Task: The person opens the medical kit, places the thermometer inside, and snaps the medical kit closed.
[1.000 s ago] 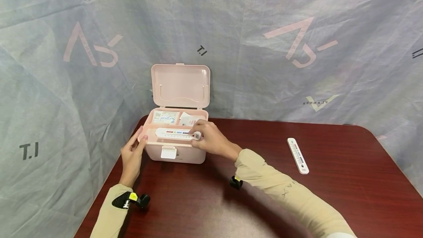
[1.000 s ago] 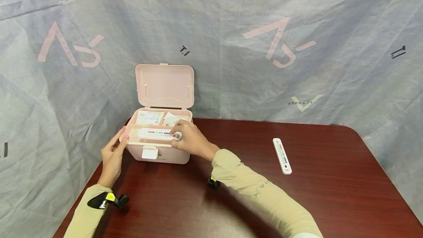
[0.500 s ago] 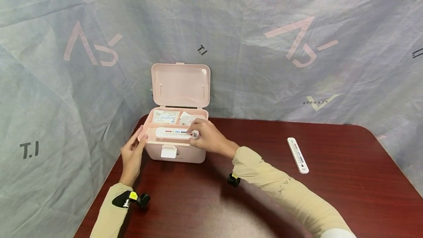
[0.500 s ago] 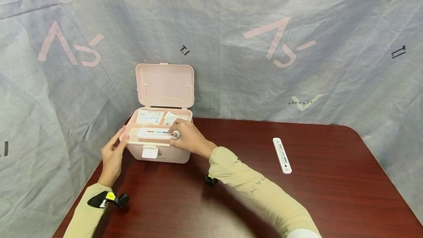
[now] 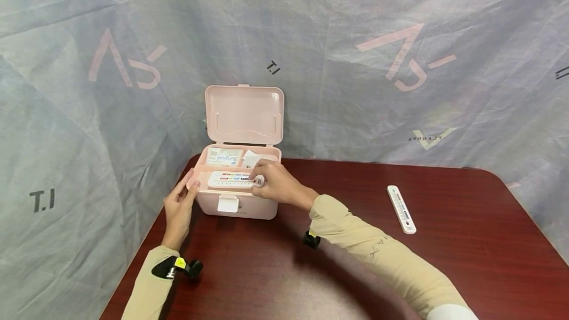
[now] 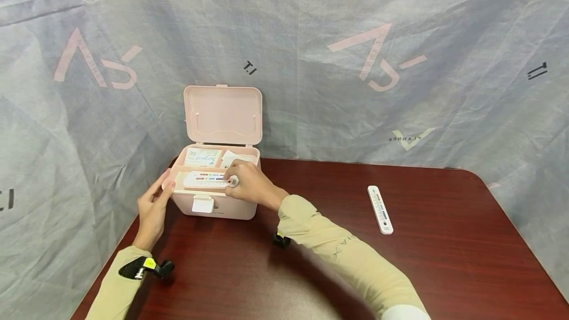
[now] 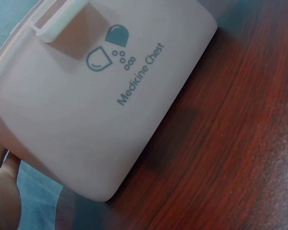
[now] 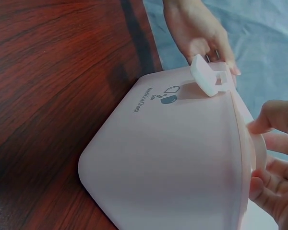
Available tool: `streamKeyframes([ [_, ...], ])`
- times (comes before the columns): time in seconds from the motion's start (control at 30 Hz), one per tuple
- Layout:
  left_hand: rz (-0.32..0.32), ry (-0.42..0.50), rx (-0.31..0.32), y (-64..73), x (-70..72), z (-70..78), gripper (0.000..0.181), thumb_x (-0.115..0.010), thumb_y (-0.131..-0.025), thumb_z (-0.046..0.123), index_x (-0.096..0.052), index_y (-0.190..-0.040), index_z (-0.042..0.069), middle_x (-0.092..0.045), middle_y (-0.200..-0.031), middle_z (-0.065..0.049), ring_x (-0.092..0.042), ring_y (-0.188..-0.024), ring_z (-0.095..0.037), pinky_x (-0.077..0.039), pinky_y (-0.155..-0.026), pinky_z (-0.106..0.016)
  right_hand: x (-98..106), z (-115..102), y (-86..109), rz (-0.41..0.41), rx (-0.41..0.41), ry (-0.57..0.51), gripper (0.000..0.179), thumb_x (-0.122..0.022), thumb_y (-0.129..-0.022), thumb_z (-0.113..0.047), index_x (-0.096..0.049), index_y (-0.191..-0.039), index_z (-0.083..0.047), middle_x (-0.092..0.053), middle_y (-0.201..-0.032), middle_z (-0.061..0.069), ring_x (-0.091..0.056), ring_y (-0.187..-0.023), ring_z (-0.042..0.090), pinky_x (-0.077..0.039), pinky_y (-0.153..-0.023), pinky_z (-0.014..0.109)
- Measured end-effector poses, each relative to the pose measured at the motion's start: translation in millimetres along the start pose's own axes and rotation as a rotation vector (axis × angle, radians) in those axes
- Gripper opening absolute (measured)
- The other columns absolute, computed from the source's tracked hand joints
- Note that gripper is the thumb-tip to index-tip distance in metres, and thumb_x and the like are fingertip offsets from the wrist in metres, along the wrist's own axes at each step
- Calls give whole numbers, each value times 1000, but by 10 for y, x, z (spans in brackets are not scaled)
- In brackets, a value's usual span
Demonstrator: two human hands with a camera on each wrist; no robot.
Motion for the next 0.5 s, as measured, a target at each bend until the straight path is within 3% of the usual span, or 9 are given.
streamKeyframes([
  [0.3,-19,-5,4,47,-51,203,46,-67,-87,2,-53,-129,-8,-48,-135,-24,-37,-133,-27,-35,-101,-17,-42,2,-45,-37,-11,-12,17,-68,-73,-7,-74,-88,-6,-63,-90,0,-55,-73,12,-43,-61,19],
  [0.5,-8,18,2,18,-20,87,44,-67,-87,2,-55,-129,-3,-51,-135,-19,-38,-133,-25,-35,-101,-17,-71,8,-72,-57,-20,2,17,-68,-73,-9,-74,-89,-6,-64,-92,0,-55,-76,10,-44,-64,19],
])
Point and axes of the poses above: each hand's wrist, its own y-axis away from the middle knuckle, its own x-axis out of the back of the hand, z = x × y, the point moved 1 cm from there along -y, towards the middle knuckle
